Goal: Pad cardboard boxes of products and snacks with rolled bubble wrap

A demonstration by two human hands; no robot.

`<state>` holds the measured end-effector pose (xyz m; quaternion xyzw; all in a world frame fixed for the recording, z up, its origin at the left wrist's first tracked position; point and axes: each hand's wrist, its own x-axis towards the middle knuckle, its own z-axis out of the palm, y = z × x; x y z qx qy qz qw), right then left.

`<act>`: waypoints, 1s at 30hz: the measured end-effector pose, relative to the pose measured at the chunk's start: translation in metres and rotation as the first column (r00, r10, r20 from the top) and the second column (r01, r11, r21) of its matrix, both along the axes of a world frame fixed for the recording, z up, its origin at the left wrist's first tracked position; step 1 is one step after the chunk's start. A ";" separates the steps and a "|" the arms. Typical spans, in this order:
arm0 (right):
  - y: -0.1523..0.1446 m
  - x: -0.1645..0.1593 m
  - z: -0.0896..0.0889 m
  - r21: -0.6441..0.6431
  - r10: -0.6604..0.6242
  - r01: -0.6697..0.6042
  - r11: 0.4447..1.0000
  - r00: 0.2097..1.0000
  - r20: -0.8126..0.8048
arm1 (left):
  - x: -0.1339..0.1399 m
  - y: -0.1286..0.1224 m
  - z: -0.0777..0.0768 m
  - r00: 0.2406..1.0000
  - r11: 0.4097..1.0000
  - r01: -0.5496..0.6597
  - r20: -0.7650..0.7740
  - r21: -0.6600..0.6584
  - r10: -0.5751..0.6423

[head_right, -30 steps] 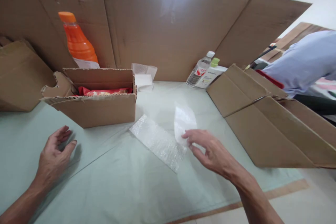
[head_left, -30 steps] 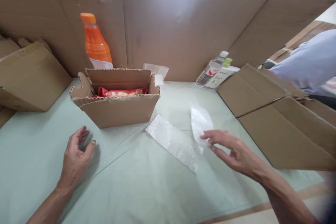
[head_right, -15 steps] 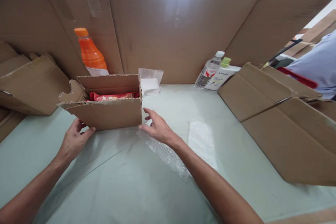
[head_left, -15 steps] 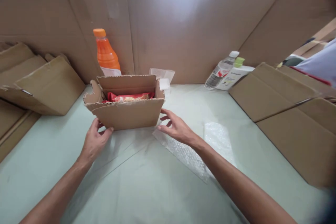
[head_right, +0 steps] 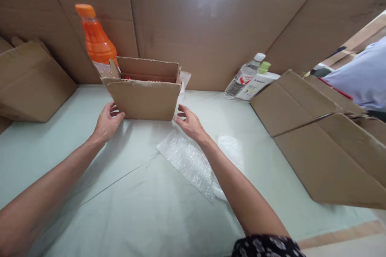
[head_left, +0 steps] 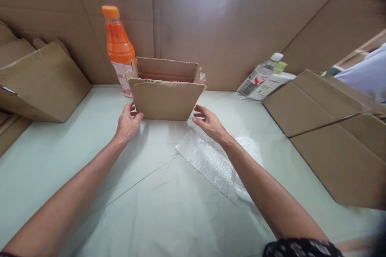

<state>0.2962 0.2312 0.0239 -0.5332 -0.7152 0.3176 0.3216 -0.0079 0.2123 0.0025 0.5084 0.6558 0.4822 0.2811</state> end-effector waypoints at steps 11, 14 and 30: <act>-0.096 0.024 -0.014 -0.026 0.014 -0.007 1.000 0.952 0.306 | 0.018 -0.161 -0.011 0.966 0.955 0.250 -0.024 -0.163 -0.257; -0.094 0.002 -0.006 -0.047 0.035 -0.026 0.999 0.976 0.216 | 0.041 -0.173 -0.020 0.951 0.949 0.276 0.190 -0.150 -0.246; -0.092 -0.050 -0.038 -0.228 -0.016 -0.001 0.974 0.997 -0.074 | 0.063 -0.192 -0.015 0.954 0.953 0.287 0.115 -0.095 -0.276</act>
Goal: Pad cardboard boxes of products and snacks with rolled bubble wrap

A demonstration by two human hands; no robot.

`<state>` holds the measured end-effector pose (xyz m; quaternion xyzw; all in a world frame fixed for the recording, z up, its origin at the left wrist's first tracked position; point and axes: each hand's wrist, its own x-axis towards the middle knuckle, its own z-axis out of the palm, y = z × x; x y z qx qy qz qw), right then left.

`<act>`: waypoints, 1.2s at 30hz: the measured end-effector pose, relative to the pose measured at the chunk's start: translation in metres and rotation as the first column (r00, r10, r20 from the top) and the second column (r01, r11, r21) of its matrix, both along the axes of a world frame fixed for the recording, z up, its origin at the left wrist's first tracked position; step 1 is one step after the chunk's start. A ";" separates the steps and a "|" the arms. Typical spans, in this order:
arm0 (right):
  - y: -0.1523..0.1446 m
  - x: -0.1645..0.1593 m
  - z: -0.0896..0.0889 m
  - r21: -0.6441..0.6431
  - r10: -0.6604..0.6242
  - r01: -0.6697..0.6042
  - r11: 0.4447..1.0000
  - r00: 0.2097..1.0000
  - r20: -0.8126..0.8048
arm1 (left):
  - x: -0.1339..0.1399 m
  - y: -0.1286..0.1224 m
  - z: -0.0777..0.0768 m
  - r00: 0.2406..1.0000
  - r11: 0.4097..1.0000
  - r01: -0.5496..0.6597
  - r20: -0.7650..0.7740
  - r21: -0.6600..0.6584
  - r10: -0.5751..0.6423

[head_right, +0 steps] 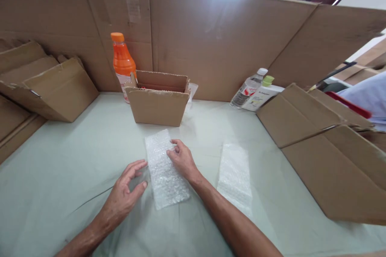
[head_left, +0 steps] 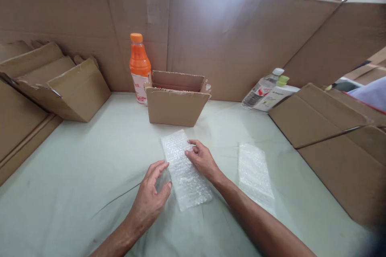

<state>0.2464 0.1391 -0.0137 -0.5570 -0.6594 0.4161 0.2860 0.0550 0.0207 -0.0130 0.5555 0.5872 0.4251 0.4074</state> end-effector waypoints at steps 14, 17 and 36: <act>-0.120 0.184 0.027 0.371 -0.138 -0.083 0.925 0.836 0.532 | -0.006 -0.005 -0.021 0.674 0.814 0.482 -0.731 0.324 -0.108; -0.131 0.202 -0.005 0.520 -0.239 -0.155 0.840 0.755 0.611 | -0.001 -0.009 -0.015 0.646 0.795 0.505 -0.759 0.337 -0.089; -0.055 0.065 0.033 0.431 0.088 -0.270 0.861 0.913 0.398 | -0.049 -0.043 0.014 0.759 0.952 0.261 -0.644 0.161 -0.099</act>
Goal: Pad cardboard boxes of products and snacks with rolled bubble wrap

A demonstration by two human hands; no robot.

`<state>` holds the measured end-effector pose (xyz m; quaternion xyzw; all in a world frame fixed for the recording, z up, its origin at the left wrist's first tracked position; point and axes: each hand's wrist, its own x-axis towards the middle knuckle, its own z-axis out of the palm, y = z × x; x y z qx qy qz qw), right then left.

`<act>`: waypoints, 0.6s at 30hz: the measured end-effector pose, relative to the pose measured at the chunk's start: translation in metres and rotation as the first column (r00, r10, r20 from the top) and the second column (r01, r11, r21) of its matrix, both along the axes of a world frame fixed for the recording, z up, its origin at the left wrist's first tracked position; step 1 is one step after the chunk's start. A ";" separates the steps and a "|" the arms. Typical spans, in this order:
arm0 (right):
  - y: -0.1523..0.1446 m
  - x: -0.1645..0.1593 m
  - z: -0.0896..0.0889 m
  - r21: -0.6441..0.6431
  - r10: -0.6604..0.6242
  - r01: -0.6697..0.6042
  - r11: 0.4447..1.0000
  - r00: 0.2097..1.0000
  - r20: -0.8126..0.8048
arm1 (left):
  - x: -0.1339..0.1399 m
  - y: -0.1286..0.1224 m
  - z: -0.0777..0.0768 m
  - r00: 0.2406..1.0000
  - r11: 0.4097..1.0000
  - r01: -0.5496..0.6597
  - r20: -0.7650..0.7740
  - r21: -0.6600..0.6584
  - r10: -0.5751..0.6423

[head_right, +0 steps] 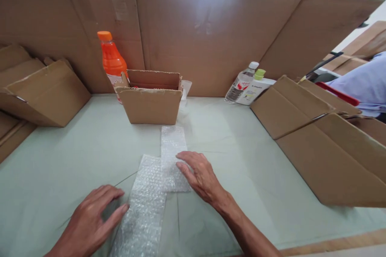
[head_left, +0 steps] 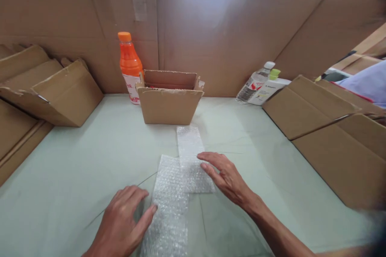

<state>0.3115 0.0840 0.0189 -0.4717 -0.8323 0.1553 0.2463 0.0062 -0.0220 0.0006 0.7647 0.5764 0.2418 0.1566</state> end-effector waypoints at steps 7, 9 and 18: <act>0.042 -0.005 -0.028 0.104 0.051 -0.059 0.993 0.996 0.078 | 0.047 0.035 -0.012 0.987 0.985 -0.152 0.033 -0.081 0.155; 0.043 -0.011 -0.035 0.123 0.058 -0.072 0.990 0.992 0.115 | 0.032 0.025 -0.011 0.925 0.963 -0.187 0.297 -0.192 0.239; 0.005 -0.084 -0.031 0.050 0.089 -0.102 0.994 0.972 0.216 | -0.062 -0.023 0.014 0.063 0.578 -0.322 0.592 -0.750 0.804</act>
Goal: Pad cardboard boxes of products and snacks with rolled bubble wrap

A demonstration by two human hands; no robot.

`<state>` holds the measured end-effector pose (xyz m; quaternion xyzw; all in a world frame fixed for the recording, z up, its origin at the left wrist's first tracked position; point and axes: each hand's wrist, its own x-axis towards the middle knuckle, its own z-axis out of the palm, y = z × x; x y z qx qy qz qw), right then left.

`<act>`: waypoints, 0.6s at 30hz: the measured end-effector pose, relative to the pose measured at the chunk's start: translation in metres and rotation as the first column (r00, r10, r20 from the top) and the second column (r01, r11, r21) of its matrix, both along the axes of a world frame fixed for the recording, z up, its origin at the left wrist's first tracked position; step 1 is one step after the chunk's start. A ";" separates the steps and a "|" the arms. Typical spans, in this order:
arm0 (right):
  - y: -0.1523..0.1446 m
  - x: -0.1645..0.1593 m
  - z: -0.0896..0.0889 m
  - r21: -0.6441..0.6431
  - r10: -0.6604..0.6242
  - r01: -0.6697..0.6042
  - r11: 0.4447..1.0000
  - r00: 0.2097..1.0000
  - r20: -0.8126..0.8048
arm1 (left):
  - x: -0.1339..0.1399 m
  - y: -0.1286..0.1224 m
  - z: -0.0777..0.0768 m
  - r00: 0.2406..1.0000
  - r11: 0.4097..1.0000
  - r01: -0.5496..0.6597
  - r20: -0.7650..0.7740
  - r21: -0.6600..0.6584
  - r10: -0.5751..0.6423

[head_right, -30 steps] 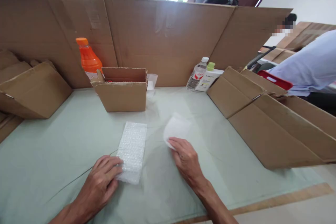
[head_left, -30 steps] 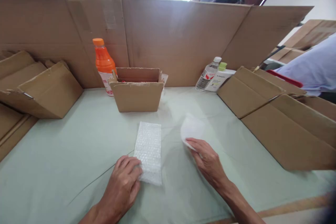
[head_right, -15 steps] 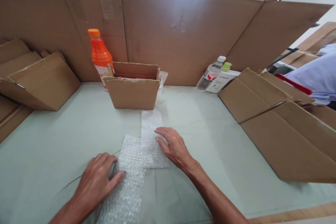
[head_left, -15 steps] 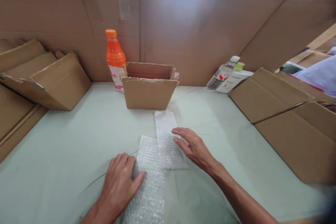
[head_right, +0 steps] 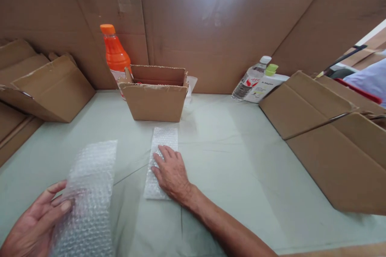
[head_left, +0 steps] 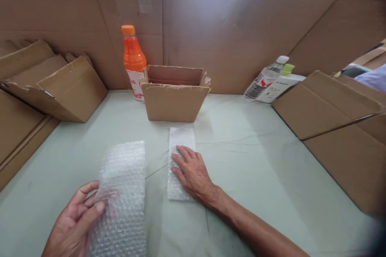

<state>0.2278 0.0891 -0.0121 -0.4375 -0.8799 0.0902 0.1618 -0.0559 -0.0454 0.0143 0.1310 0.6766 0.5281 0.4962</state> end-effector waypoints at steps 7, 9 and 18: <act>-0.005 0.032 0.037 -0.519 -0.257 -0.091 0.850 0.789 -0.558 | 0.076 0.032 0.011 0.942 0.932 0.325 0.037 0.161 -0.335; -0.002 0.039 0.041 -0.617 -0.361 -0.115 0.778 0.722 -0.590 | 0.098 0.041 0.008 0.907 0.897 0.403 0.049 0.179 -0.417; 0.028 0.028 0.003 -0.354 -0.314 0.195 0.915 0.895 -0.317 | 0.118 0.050 -0.028 0.781 0.776 0.623 -0.133 0.098 -0.610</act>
